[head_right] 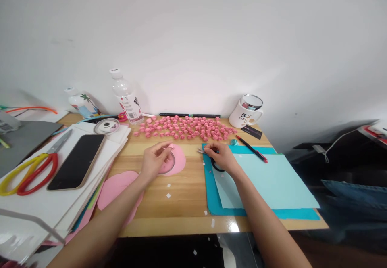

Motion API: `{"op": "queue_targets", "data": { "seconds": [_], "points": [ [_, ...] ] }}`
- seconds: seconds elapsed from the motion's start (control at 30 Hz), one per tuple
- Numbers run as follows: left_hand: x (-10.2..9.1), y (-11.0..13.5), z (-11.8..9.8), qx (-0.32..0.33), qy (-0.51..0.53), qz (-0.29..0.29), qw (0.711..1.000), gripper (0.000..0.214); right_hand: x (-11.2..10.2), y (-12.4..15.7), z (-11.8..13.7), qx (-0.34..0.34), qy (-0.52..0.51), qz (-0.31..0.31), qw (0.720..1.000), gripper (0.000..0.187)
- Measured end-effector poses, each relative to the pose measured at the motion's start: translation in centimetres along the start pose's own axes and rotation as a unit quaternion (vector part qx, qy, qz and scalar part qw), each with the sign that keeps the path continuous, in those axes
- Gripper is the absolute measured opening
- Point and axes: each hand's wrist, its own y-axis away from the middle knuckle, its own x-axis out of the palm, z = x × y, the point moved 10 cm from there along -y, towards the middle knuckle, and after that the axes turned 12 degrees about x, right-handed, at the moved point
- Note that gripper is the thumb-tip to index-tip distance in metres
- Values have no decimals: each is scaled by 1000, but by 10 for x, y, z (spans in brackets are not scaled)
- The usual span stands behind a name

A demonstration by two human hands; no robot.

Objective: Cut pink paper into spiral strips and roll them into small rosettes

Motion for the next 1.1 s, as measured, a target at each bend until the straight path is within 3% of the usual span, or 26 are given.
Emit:
{"op": "queue_targets", "data": {
  "seconds": [0.13,0.2,0.3,0.4,0.57,0.77,1.1],
  "points": [
    [-1,1,1,-8,5,-3,1000,17,-10,5,-2,33,-73,-29,996,36],
    [-1,1,1,-9,0,-5,1000,17,-5,9,4,32,-96,21,995,35],
    [0,1,-1,-5,-1,-1,1000,15,6,16,18,-3,-23,104,994,31],
    [1,2,-2,-1,3,3,1000,14,2,11,23,-34,89,58,994,24],
    [1,1,-3,7,-4,5,1000,14,0,-13,7,23,169,-30,985,16],
    [-1,0,-1,10,-8,-2,1000,16,10,-26,1,42,247,-25,968,14],
    [1,1,-5,29,-17,9,999,15,12,-24,4,30,276,-16,960,21]
  ]
}}
